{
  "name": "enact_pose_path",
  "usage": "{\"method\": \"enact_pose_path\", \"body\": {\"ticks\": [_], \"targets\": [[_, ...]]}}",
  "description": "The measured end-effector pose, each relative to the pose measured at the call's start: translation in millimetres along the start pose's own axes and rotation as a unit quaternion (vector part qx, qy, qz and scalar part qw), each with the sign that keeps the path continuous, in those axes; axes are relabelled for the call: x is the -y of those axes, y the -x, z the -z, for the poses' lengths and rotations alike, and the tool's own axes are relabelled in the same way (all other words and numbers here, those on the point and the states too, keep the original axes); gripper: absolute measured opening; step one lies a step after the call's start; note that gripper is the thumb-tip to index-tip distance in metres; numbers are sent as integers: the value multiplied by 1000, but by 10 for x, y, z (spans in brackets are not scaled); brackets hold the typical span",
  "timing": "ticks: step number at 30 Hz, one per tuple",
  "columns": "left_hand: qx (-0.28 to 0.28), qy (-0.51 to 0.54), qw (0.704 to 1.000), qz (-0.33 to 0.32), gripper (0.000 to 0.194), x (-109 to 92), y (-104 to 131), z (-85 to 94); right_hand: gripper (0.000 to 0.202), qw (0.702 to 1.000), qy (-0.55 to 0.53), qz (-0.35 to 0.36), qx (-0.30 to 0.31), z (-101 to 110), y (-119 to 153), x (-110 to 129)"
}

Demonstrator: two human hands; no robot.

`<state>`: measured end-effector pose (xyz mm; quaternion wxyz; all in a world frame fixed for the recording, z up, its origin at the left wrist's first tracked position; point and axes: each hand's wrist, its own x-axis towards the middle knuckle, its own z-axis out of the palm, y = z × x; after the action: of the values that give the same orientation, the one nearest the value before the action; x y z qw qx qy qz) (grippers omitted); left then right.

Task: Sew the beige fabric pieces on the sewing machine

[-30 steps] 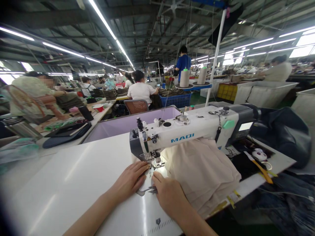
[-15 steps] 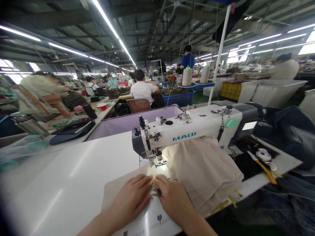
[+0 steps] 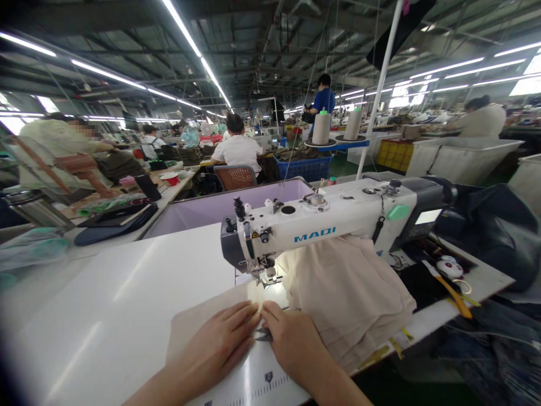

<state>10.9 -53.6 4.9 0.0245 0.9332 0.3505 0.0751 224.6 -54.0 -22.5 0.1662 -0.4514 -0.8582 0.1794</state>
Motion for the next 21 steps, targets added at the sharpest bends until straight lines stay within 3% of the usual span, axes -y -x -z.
{"method": "enact_pose_path", "body": {"ticks": [12,21], "targets": [[-12,28,999,16,25,418,-287,65,32,999,40,-16,0,141,-333,12],[-48,10,998,25,31,544,-323,0,47,999,15,-37,0,105,-146,53]]}}
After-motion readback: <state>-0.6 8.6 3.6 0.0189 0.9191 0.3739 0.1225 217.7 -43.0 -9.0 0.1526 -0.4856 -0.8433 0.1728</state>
